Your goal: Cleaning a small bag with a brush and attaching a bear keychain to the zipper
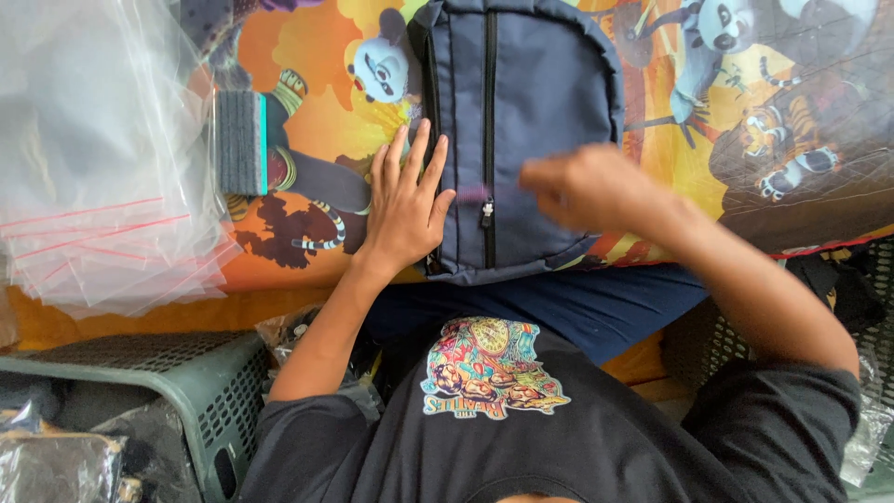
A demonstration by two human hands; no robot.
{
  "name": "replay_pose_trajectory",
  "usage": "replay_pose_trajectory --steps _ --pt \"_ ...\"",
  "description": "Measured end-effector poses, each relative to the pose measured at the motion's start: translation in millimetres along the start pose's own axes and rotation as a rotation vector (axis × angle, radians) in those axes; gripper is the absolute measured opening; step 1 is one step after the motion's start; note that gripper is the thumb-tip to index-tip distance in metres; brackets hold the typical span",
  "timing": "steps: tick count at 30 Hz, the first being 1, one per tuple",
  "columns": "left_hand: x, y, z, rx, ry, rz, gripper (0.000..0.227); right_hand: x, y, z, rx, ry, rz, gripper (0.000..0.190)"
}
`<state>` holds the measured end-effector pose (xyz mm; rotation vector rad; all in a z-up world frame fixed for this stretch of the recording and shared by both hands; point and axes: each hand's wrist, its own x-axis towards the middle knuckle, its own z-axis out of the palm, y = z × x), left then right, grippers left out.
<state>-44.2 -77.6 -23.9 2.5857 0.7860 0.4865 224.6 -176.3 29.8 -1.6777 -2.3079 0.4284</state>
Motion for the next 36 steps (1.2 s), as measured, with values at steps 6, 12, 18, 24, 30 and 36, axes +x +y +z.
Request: replay_pose_trajectory --steps 6,12,18,24,30,36 --pt "1 4 -11 0.11 -0.033 -0.022 0.063 59 48 -23 -0.493 0.247 0.149 0.015" --pt "2 4 -11 0.03 -0.019 -0.069 0.067 69 60 -2 -0.398 0.136 0.087 0.022" --pt "5 6 -26 -0.723 0.337 -0.146 0.058 88 -12 -22 -0.114 0.189 0.325 0.017" --pt "-12 -3 -22 -1.034 0.761 -0.244 0.028 113 -58 41 -0.292 -0.184 0.471 0.081" --pt "-15 0 -24 -0.901 0.867 -0.118 0.014 124 -44 38 -0.329 -0.348 0.39 0.038" --pt "-16 6 -46 -0.859 0.935 -0.04 0.012 107 -46 -37 -0.01 -0.189 0.525 0.037"
